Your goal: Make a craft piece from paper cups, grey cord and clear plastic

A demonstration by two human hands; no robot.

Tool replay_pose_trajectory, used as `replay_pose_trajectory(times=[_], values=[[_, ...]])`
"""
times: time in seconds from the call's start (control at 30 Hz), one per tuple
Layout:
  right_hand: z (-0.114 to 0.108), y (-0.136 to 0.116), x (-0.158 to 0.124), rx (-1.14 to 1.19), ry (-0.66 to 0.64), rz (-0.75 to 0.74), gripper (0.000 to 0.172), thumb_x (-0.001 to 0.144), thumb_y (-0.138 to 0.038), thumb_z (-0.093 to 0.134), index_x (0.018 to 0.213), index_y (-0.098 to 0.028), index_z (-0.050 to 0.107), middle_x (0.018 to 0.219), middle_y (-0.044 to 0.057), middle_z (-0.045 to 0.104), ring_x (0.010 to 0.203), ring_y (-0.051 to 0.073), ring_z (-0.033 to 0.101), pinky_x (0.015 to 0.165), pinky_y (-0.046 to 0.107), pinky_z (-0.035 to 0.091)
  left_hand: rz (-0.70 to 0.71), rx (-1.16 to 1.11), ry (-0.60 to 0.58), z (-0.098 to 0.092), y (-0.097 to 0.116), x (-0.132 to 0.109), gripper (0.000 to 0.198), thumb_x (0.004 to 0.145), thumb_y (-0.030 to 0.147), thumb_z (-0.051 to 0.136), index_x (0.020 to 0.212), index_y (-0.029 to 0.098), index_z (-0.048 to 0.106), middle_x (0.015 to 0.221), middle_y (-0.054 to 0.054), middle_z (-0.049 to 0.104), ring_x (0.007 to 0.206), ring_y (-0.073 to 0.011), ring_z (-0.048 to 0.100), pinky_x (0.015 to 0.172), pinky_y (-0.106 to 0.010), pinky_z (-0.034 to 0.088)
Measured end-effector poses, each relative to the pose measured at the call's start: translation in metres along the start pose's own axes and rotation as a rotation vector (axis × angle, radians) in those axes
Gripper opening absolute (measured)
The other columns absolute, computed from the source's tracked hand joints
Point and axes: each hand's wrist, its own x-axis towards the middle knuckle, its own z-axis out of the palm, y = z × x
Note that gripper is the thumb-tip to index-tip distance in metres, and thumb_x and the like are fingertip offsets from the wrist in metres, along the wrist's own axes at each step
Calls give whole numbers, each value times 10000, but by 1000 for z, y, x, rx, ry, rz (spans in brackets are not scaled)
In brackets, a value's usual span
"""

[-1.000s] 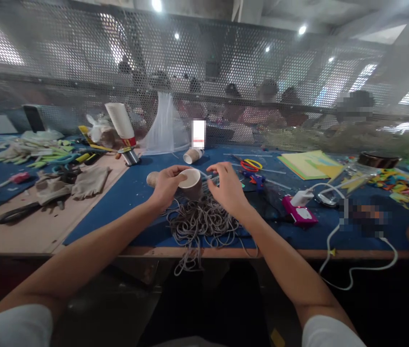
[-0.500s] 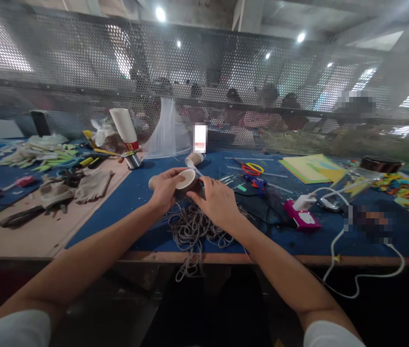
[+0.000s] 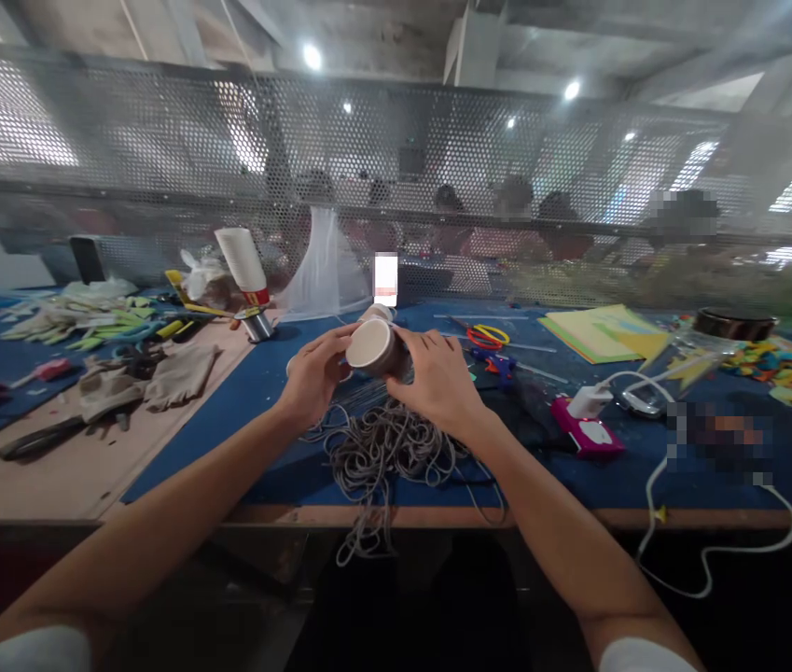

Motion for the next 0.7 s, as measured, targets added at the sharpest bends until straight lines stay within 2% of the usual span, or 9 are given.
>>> replay_pose_trajectory(times=[0.1,0.2,0.27,0.4,0.5,0.6,0.7], values=[[-14,3,5,56,-74,-77,632,820,-320,714,1414,-209,528,1328,144,663,1242,359,587,1060,568,416,56,28,-1,-3,4,0,270,804,385,709,973,189,785,1141,-114,746,1049,-240,655,799,-311,523],[-20,7,8,136,-130,-149,683,807,-272,722,1450,-289,490,1446,94,599,1348,343,539,1192,634,288,24,26,-8,-4,7,0,233,775,361,758,931,187,766,1040,-95,752,922,-201,660,763,-297,512],[-18,11,9,189,-132,-154,727,794,-257,731,1468,-323,468,1458,76,590,1362,343,534,1211,666,248,3,33,-31,-5,8,-1,274,750,357,794,961,189,742,1011,-78,742,858,-181,650,735,-287,504],[-9,19,6,292,-76,-118,735,774,-257,738,1464,-296,488,1425,105,610,1329,343,560,1148,636,377,11,29,-122,-6,10,-2,328,768,370,795,1033,203,700,1085,-73,716,908,-190,653,755,-291,508],[-5,21,4,421,-70,-61,687,797,-251,715,1452,-249,510,1400,128,626,1274,321,602,1103,567,456,27,31,-222,-6,10,-3,398,770,379,806,1115,225,681,1173,-88,699,1042,-223,652,851,-324,520],[-3,19,1,518,-66,-5,620,835,-274,703,1428,-228,525,1367,129,649,1228,294,632,1092,521,480,81,49,-307,-4,7,-4,593,662,335,891,1189,248,632,1271,-98,673,1193,-269,614,951,-366,514],[1,16,-1,562,-55,11,619,837,-303,728,1415,-209,524,1364,134,648,1225,288,633,1088,504,488,103,78,-292,-1,1,-5,746,577,271,934,1228,251,570,1282,-101,668,1218,-282,605,976,-391,514]])
